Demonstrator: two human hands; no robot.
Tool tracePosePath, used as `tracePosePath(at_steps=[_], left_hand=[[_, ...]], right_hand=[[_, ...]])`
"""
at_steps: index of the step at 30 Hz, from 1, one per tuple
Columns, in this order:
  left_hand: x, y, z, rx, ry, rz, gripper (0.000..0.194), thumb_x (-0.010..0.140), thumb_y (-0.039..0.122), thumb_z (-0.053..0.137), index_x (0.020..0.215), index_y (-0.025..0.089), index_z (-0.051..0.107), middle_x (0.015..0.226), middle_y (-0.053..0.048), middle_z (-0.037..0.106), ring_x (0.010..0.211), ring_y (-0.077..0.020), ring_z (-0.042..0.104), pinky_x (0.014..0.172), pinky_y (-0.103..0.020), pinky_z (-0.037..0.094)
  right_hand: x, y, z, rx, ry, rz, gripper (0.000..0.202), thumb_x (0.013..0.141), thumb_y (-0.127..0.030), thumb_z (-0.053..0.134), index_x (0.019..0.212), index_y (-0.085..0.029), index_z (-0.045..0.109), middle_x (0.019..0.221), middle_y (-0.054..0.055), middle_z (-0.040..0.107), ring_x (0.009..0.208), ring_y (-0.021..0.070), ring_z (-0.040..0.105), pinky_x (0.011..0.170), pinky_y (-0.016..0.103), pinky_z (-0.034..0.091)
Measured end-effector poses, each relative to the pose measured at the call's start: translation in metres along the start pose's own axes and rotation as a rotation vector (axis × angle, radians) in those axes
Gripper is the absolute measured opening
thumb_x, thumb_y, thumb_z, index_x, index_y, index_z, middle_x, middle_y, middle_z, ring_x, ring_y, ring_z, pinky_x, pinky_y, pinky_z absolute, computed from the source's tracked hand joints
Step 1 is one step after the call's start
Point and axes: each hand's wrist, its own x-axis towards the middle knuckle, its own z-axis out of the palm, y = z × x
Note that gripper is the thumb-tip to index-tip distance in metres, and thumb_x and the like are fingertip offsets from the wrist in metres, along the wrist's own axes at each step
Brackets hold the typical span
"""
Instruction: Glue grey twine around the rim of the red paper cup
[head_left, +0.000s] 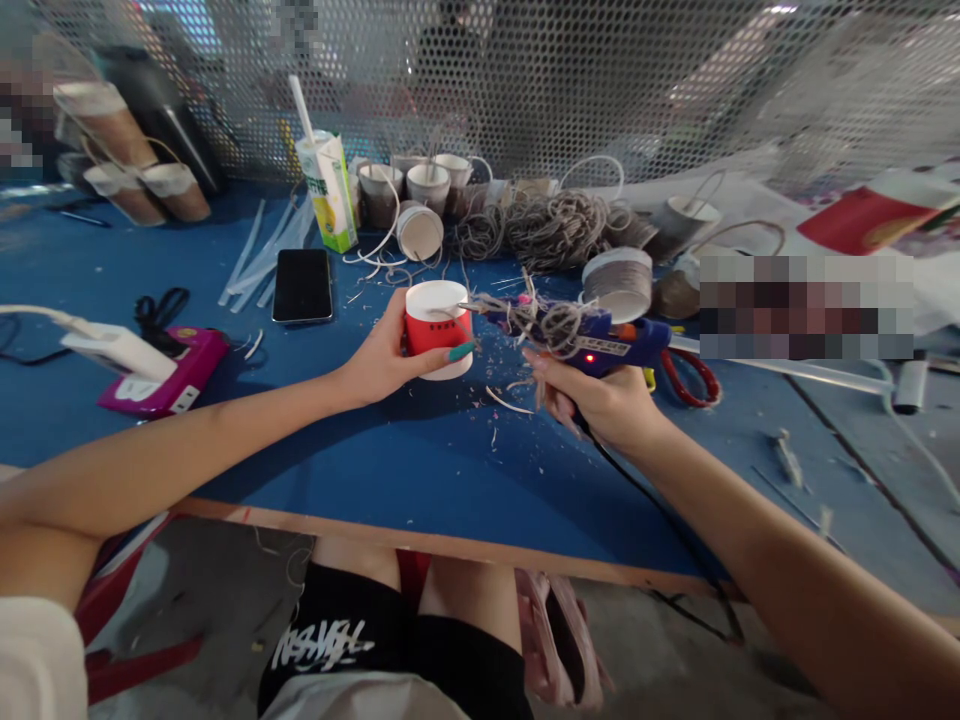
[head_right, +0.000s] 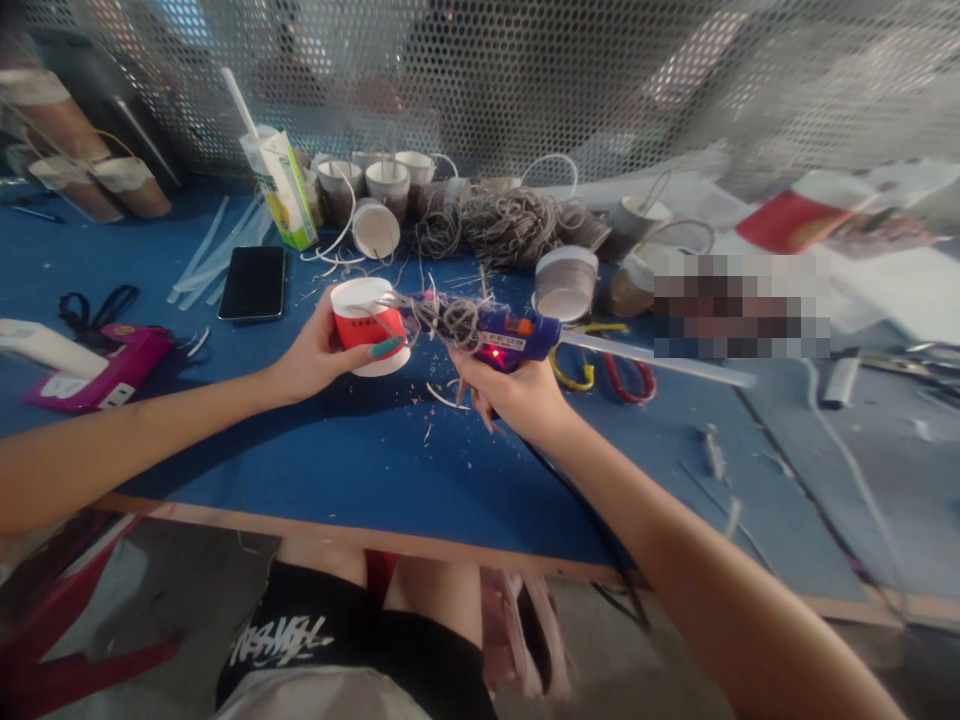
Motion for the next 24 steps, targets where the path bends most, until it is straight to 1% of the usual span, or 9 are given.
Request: tracePosePath(at_steps=[4, 7, 13, 19, 24], left_hand=[[-0.0001, 0.0008, 0.0005, -0.005, 0.013, -0.005, 0.063, 0.074, 0.04, 0.082, 0.123, 0.023, 0.046, 0.126, -0.01, 0.061, 0.121, -0.0273, 0.06, 0.108, -0.05, 0.049], [-0.0002, 0.0008, 0.0008, -0.012, 0.015, -0.012, 0.064, 0.074, 0.042, 0.082, 0.123, 0.024, 0.047, 0.125, -0.009, 0.062, 0.119, -0.0269, 0.06, 0.107, -0.05, 0.05], [-0.0001, -0.0003, 0.0001, 0.005, 0.017, -0.011, 0.065, 0.074, 0.048, 0.082, 0.123, 0.024, 0.047, 0.127, -0.009, 0.061, 0.12, -0.0275, 0.06, 0.107, -0.05, 0.049], [0.0003, -0.0017, -0.0005, 0.025, 0.043, 0.002, 0.064, 0.072, 0.045, 0.083, 0.12, 0.022, 0.048, 0.124, -0.009, 0.062, 0.117, -0.0267, 0.061, 0.106, -0.049, 0.05], [0.0001, -0.0026, -0.0003, 0.016, 0.046, 0.011, 0.064, 0.072, 0.046, 0.084, 0.121, 0.023, 0.048, 0.124, -0.009, 0.063, 0.117, -0.0261, 0.062, 0.104, -0.048, 0.052]], right_hand=[[-0.0007, -0.0009, 0.0005, 0.008, 0.003, -0.001, 0.057, 0.081, -0.049, 0.075, 0.038, -0.023, 0.047, 0.033, -0.002, 0.048, 0.028, 0.0087, 0.044, 0.038, 0.027, 0.04], [-0.0007, -0.0008, 0.0005, 0.014, 0.006, -0.008, 0.057, 0.081, -0.047, 0.074, 0.037, -0.023, 0.047, 0.033, -0.002, 0.047, 0.029, 0.0098, 0.046, 0.039, 0.027, 0.041], [0.001, 0.0018, -0.0015, 0.024, 0.018, 0.024, 0.052, 0.081, -0.043, 0.075, 0.041, -0.023, 0.049, 0.036, -0.001, 0.05, 0.028, 0.01, 0.044, 0.035, 0.027, 0.037], [0.0029, 0.0044, -0.0028, 0.032, 0.021, 0.031, 0.049, 0.078, -0.041, 0.074, 0.041, -0.023, 0.049, 0.034, -0.002, 0.048, 0.029, 0.0106, 0.045, 0.035, 0.027, 0.039], [0.0033, 0.0052, -0.0029, 0.039, 0.035, 0.042, 0.046, 0.078, -0.037, 0.073, 0.042, -0.024, 0.049, 0.035, -0.002, 0.049, 0.028, 0.0104, 0.044, 0.034, 0.026, 0.037]])
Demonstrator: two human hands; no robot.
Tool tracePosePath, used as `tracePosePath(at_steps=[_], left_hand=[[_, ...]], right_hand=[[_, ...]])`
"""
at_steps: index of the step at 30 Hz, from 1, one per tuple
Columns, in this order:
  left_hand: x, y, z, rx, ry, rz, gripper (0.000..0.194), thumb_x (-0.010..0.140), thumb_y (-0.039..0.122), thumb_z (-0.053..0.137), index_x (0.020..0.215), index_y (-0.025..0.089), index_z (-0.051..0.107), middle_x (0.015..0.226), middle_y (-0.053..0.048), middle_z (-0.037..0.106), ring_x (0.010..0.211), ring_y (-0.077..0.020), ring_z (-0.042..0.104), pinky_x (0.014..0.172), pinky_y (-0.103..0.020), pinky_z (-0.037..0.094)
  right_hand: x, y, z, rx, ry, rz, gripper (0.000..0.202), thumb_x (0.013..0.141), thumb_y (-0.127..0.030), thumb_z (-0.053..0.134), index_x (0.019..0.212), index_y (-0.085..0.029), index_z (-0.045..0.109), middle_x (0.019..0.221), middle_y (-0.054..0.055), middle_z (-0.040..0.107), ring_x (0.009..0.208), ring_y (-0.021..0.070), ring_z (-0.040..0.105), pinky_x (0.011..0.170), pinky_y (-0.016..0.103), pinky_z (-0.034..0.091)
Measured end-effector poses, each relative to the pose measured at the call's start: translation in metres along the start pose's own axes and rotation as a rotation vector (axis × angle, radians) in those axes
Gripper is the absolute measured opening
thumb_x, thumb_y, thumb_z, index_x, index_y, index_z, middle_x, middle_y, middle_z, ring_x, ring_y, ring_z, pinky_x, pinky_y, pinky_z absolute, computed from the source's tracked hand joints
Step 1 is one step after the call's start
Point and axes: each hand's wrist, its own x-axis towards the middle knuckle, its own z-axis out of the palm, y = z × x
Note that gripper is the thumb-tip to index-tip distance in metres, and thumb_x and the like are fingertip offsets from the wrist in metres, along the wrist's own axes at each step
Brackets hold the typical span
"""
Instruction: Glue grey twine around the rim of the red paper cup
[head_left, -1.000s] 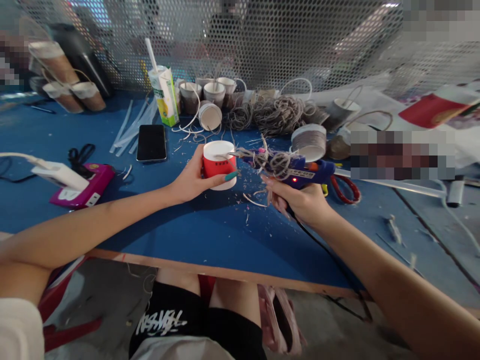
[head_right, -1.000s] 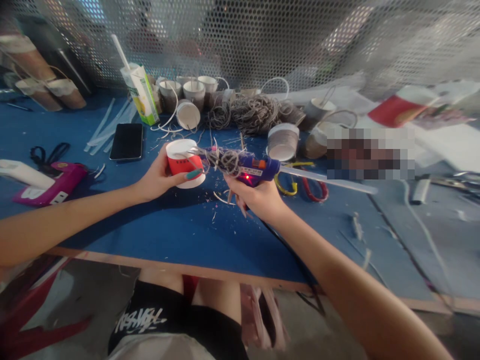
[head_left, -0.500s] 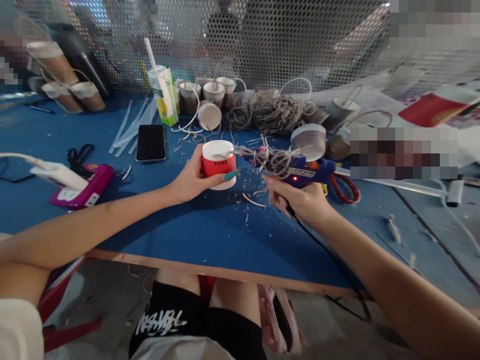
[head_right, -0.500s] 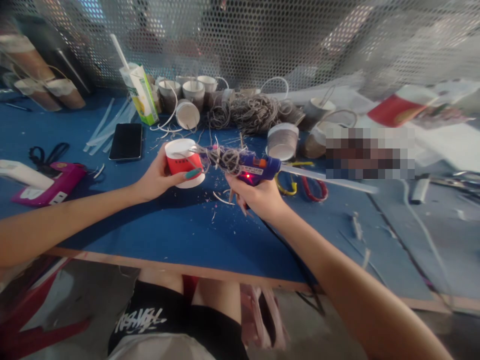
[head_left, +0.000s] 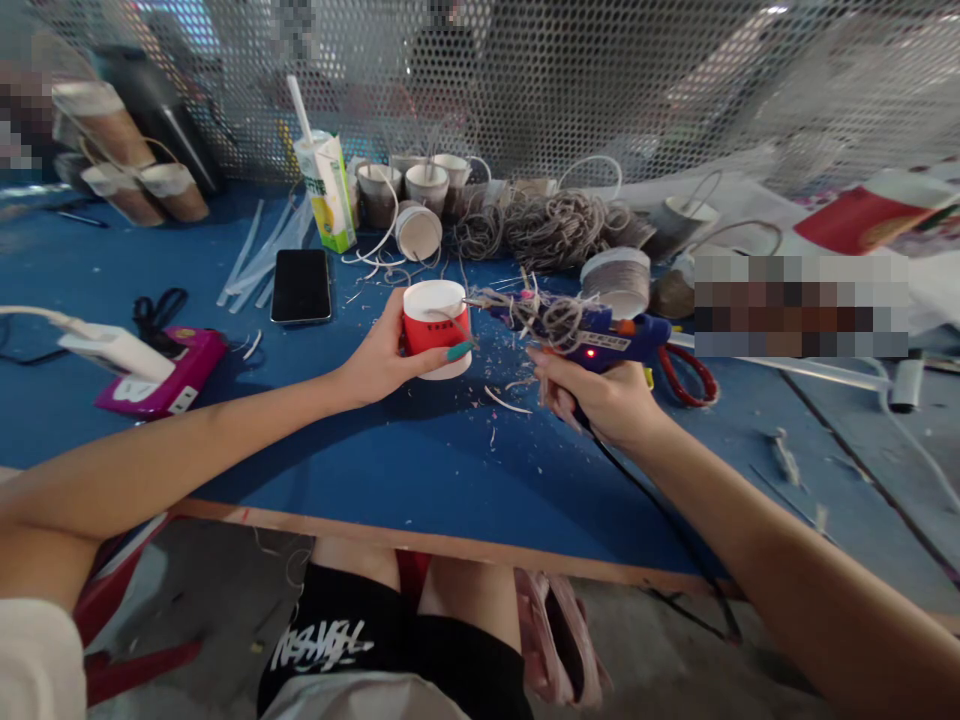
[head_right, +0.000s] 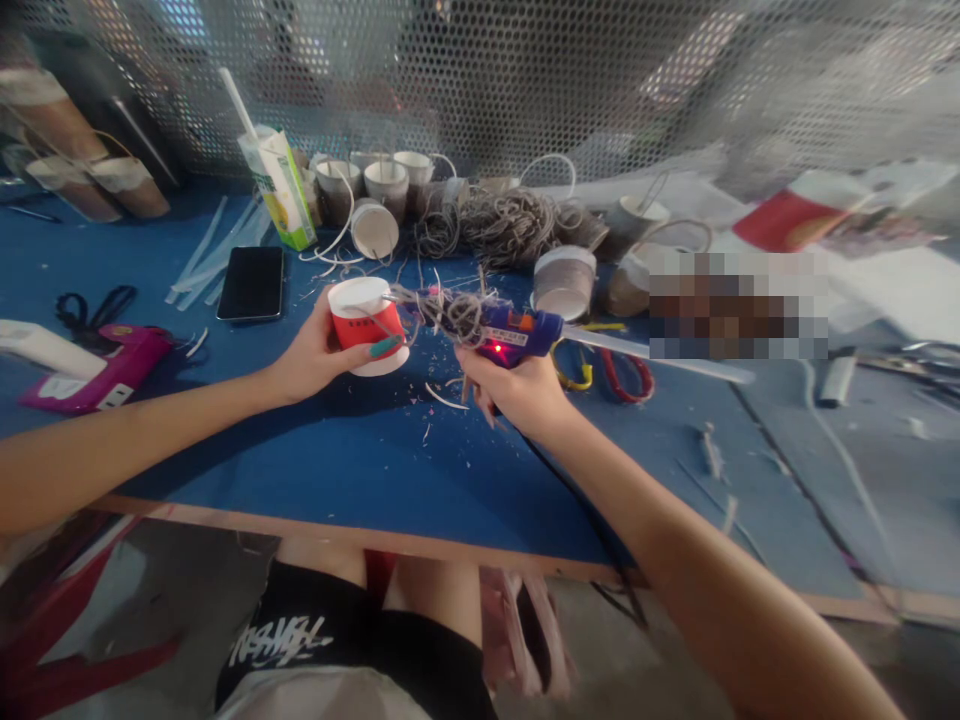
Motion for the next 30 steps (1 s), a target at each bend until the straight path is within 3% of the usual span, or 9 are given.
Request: tracePosePath(at_steps=[30], left_hand=[[-0.0003, 0.0017, -0.0004, 0.022, -0.015, 0.002, 0.068, 0.071, 0.053, 0.083, 0.12, 0.024, 0.046, 0.123, -0.008, 0.061, 0.116, -0.0262, 0.06, 0.104, -0.049, 0.05]], right_hand=[[0.0019, -0.0007, -0.0004, -0.006, 0.0, -0.032, 0.051, 0.082, -0.024, 0.063, 0.034, -0.022, 0.045, 0.032, -0.001, 0.047, 0.028, 0.008, 0.044, 0.035, 0.023, 0.034]])
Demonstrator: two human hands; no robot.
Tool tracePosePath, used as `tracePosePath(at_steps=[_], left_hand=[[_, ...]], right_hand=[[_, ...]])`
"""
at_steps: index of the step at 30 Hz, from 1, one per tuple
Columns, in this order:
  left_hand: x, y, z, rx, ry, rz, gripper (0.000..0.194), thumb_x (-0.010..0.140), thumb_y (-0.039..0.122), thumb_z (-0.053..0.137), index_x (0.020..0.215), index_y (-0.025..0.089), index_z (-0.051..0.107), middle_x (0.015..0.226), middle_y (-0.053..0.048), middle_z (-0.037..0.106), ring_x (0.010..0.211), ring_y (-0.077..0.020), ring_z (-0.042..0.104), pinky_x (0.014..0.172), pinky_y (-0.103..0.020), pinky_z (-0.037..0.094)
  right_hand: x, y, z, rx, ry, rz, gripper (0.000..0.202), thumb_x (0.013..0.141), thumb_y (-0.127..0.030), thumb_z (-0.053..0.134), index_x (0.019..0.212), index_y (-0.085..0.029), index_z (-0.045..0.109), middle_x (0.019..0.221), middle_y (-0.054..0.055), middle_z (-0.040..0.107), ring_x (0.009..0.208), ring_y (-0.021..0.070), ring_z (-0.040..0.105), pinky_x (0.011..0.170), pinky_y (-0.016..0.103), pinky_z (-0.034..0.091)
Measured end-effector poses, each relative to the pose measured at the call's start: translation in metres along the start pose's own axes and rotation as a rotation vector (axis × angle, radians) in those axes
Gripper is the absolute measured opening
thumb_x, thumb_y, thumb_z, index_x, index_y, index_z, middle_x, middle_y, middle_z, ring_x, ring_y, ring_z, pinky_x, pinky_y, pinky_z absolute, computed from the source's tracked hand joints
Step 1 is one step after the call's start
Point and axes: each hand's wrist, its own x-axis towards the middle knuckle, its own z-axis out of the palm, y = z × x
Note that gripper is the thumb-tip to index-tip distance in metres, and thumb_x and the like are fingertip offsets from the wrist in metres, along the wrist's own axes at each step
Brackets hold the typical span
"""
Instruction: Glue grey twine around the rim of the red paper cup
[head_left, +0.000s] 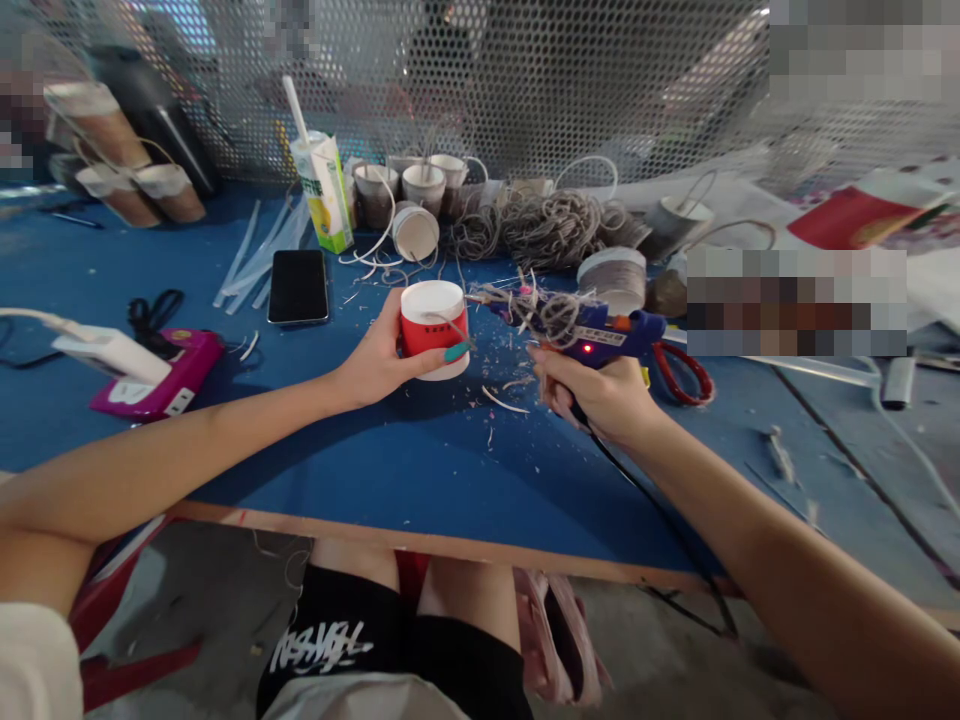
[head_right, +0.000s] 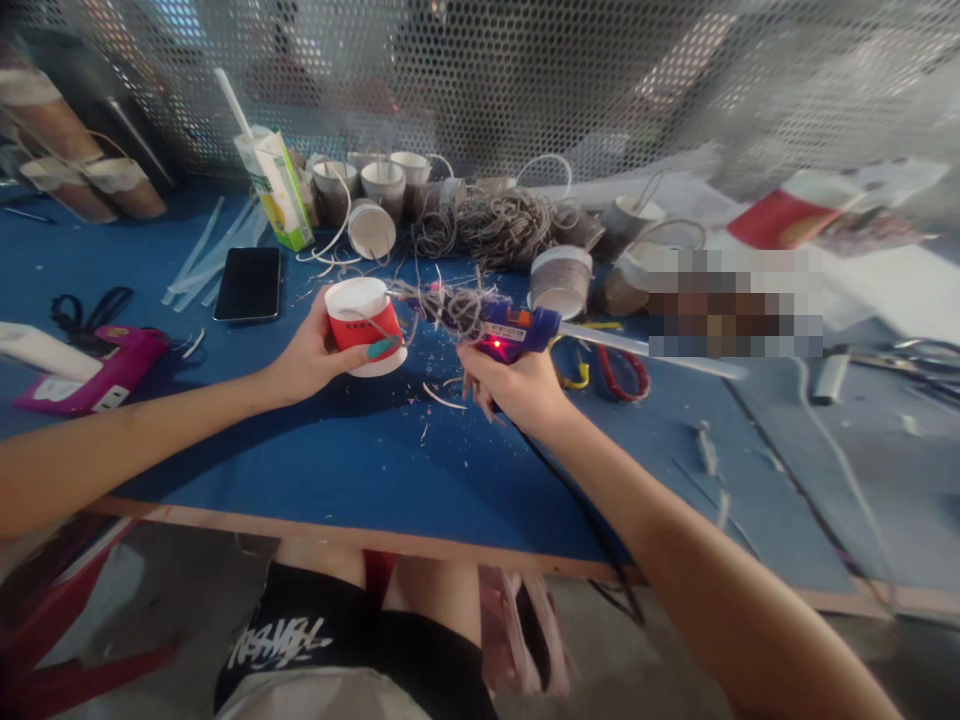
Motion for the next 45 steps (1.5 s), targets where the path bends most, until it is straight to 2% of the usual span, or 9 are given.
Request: tracePosePath(at_steps=[5, 17, 27, 33, 36, 39, 41, 43, 45], left_hand=[[0.0, 0.001, 0.0, 0.007, 0.004, 0.003, 0.068, 0.071, 0.054, 0.083, 0.119, 0.024, 0.046, 0.122, -0.008, 0.062, 0.115, -0.0256, 0.061, 0.103, -0.048, 0.052], [0.0, 0.001, 0.001, -0.002, 0.003, 0.01, 0.068, 0.07, 0.053, 0.083, 0.12, 0.024, 0.047, 0.122, -0.008, 0.062, 0.116, -0.0268, 0.061, 0.105, -0.049, 0.05], [0.0, 0.001, 0.0, 0.039, -0.004, 0.051, 0.067, 0.071, 0.05, 0.083, 0.122, 0.024, 0.048, 0.119, -0.007, 0.062, 0.112, -0.0245, 0.062, 0.102, -0.045, 0.053], [0.0, 0.002, -0.001, 0.062, -0.015, 0.088, 0.068, 0.072, 0.048, 0.083, 0.124, 0.024, 0.048, 0.12, -0.007, 0.061, 0.114, -0.0256, 0.062, 0.104, -0.046, 0.052], [0.001, 0.003, -0.001, 0.058, -0.035, 0.095, 0.068, 0.071, 0.051, 0.083, 0.124, 0.025, 0.049, 0.121, -0.008, 0.06, 0.115, -0.0264, 0.061, 0.104, -0.047, 0.052], [0.0, 0.002, -0.001, 0.006, -0.052, 0.081, 0.068, 0.07, 0.052, 0.084, 0.123, 0.025, 0.049, 0.12, -0.007, 0.061, 0.114, -0.026, 0.061, 0.103, -0.046, 0.053], [0.0, 0.001, -0.001, -0.048, -0.055, 0.05, 0.069, 0.07, 0.053, 0.084, 0.122, 0.026, 0.049, 0.12, -0.007, 0.061, 0.114, -0.0257, 0.062, 0.103, -0.047, 0.053], [-0.001, -0.001, -0.001, -0.107, -0.067, 0.016, 0.07, 0.069, 0.054, 0.084, 0.123, 0.026, 0.049, 0.122, -0.006, 0.062, 0.116, -0.0263, 0.062, 0.103, -0.048, 0.053], [-0.001, 0.0, -0.001, -0.162, -0.093, -0.008, 0.072, 0.068, 0.053, 0.086, 0.125, 0.027, 0.05, 0.125, -0.007, 0.063, 0.118, -0.0277, 0.062, 0.103, -0.049, 0.053]], right_hand=[[0.001, 0.002, -0.001, 0.008, 0.011, -0.013, 0.052, 0.082, -0.023, 0.064, 0.035, -0.022, 0.044, 0.032, -0.002, 0.046, 0.029, 0.0088, 0.046, 0.038, 0.024, 0.039], [0.0, 0.0, -0.001, -0.034, 0.026, 0.012, 0.053, 0.083, -0.025, 0.062, 0.033, -0.023, 0.044, 0.033, 0.0, 0.046, 0.033, 0.0093, 0.045, 0.039, 0.025, 0.04], [0.001, 0.0, -0.002, -0.029, 0.013, 0.016, 0.054, 0.082, -0.029, 0.066, 0.032, -0.023, 0.045, 0.033, 0.0, 0.047, 0.031, 0.0078, 0.042, 0.037, 0.025, 0.037], [0.001, 0.001, -0.001, -0.044, 0.025, 0.037, 0.057, 0.08, -0.037, 0.071, 0.033, -0.023, 0.042, 0.034, 0.0, 0.047, 0.032, 0.0082, 0.042, 0.036, 0.024, 0.037], [0.004, 0.006, -0.002, -0.057, 0.086, 0.035, 0.051, 0.081, -0.039, 0.07, 0.04, -0.024, 0.044, 0.036, -0.001, 0.046, 0.032, 0.0099, 0.043, 0.037, 0.027, 0.037], [0.011, 0.011, -0.011, -0.223, 0.234, -0.029, 0.039, 0.084, -0.042, 0.068, 0.054, -0.025, 0.049, 0.044, -0.001, 0.049, 0.039, 0.0129, 0.046, 0.043, 0.03, 0.042], [0.017, 0.013, -0.019, -0.473, 0.291, -0.156, 0.033, 0.083, -0.045, 0.07, 0.065, -0.025, 0.051, 0.058, 0.002, 0.056, 0.055, 0.0171, 0.055, 0.055, 0.032, 0.048], [0.021, 0.015, -0.027, -0.783, 0.252, -0.259, 0.031, 0.081, -0.047, 0.072, 0.078, -0.023, 0.053, 0.081, 0.008, 0.064, 0.073, 0.023, 0.062, 0.067, 0.037, 0.051], [0.024, 0.017, -0.031, -1.038, 0.147, -0.262, 0.033, 0.082, -0.047, 0.072, 0.093, -0.02, 0.055, 0.103, 0.015, 0.064, 0.084, 0.0292, 0.064, 0.072, 0.043, 0.052]])
